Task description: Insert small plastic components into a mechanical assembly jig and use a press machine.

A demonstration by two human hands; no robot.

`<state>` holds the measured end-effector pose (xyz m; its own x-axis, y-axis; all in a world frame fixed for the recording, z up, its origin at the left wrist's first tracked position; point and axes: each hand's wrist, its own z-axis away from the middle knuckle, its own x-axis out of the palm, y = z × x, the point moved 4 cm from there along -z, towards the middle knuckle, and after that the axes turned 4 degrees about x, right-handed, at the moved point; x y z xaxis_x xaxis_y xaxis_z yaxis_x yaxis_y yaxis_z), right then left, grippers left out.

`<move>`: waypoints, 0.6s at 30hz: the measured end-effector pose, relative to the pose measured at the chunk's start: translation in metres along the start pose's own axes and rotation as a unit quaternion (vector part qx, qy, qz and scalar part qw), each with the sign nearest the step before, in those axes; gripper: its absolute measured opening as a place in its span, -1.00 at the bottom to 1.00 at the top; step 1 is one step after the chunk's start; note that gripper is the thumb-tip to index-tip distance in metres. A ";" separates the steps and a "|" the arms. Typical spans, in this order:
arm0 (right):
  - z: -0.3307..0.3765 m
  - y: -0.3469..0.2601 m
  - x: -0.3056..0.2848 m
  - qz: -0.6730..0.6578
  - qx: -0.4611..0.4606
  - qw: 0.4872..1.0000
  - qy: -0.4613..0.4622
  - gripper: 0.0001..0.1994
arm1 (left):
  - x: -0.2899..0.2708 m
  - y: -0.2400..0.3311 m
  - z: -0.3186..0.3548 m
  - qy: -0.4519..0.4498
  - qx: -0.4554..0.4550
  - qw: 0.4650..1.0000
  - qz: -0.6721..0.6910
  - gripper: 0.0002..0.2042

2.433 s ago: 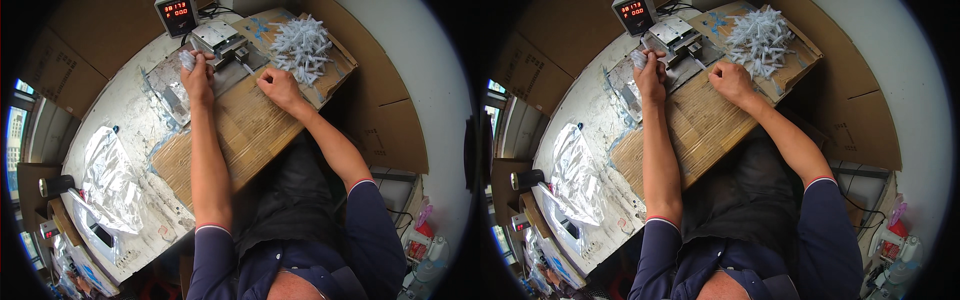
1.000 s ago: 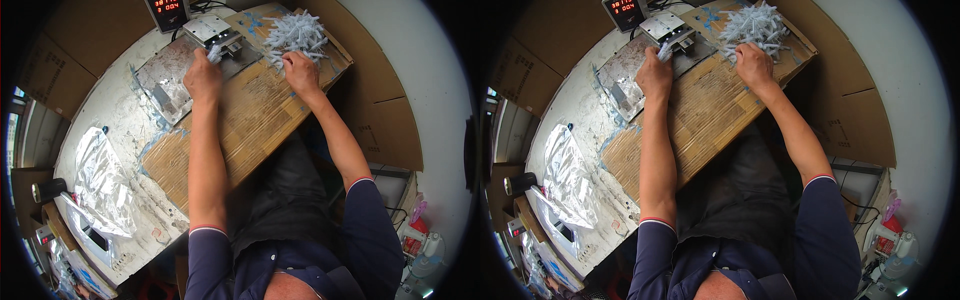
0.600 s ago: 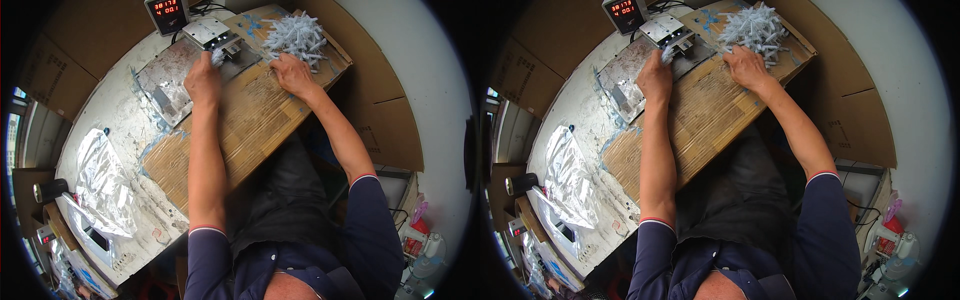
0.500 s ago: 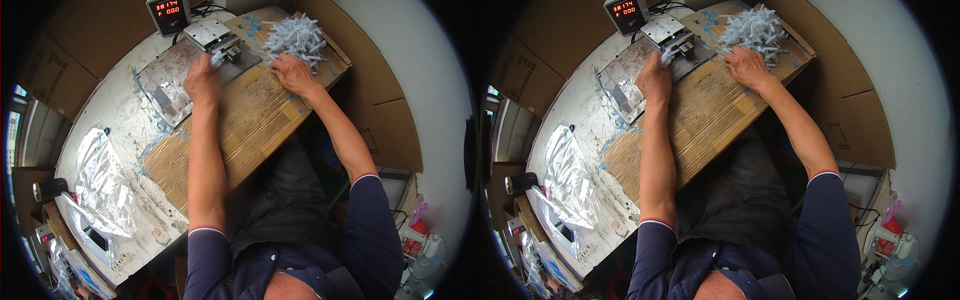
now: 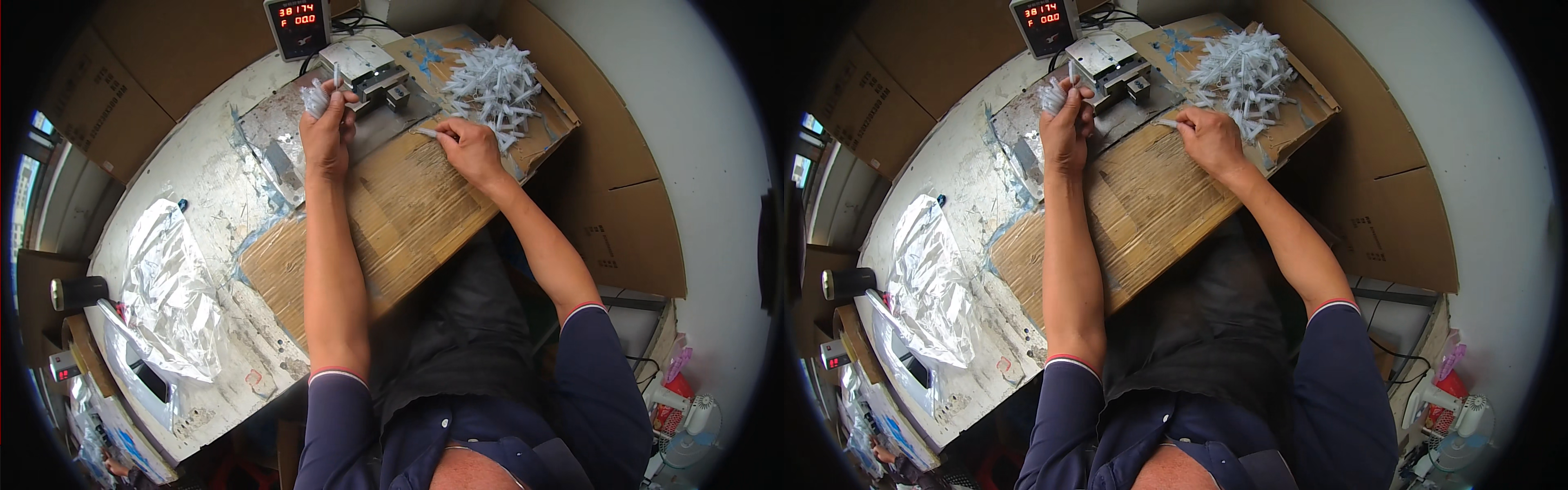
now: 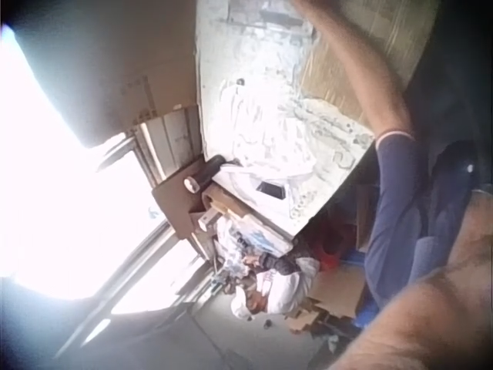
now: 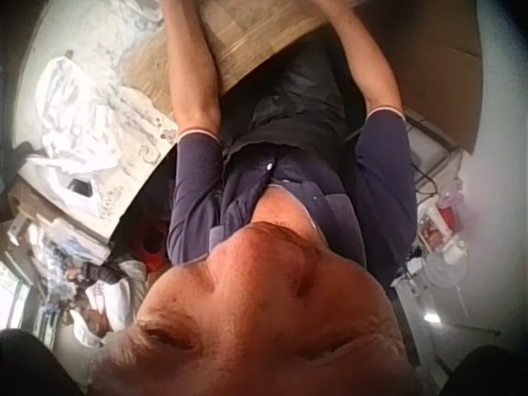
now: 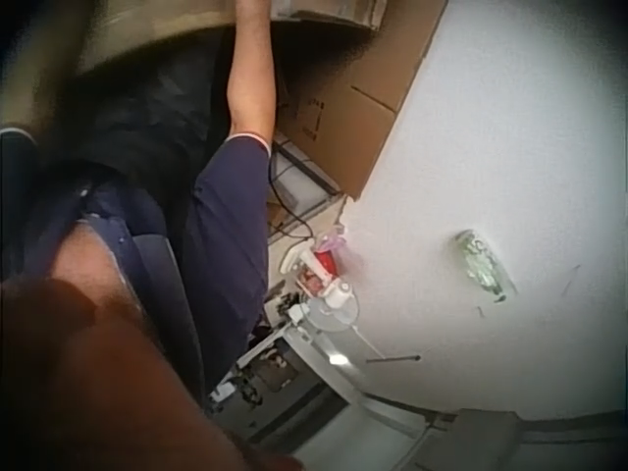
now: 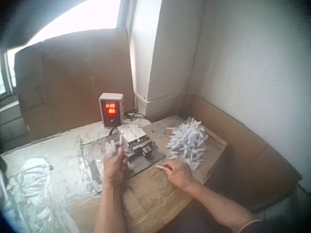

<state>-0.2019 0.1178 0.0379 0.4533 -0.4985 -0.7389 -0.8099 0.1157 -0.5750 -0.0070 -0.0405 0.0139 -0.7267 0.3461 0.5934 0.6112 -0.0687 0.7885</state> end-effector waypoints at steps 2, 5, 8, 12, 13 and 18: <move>0.001 -0.007 -0.005 0.066 -0.009 0.998 -0.010 -0.93 | 0.002 0.005 0.001 -0.048 -0.018 0.998 0.041 -0.82; -0.003 -0.009 -0.003 0.154 -0.048 0.987 -0.021 -0.91 | -0.002 0.007 -0.001 -0.048 -0.049 0.996 0.063 -0.82; -0.004 -0.009 -0.004 0.171 -0.065 0.982 -0.045 -0.90 | -0.001 0.006 -0.001 -0.045 -0.037 0.996 0.063 -0.82; -0.003 -0.006 0.002 0.174 -0.057 0.982 -0.051 -0.89 | -0.004 0.005 -0.002 -0.013 -0.030 0.996 0.079 -0.83; -0.003 -0.005 0.004 0.173 -0.057 0.982 -0.051 -0.89 | -0.007 0.005 -0.003 0.006 -0.028 0.997 0.074 -0.82; -0.016 -0.022 0.020 -0.005 -0.035 0.998 -0.046 -0.91 | -0.011 0.006 -0.003 0.052 -0.013 0.996 0.069 -0.79</move>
<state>-0.1813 0.0913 0.0409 0.4915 -0.4184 -0.7638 -0.8275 0.0489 -0.5593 0.0040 -0.0473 0.0125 -0.6660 0.2323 0.7089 0.6998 -0.1343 0.7016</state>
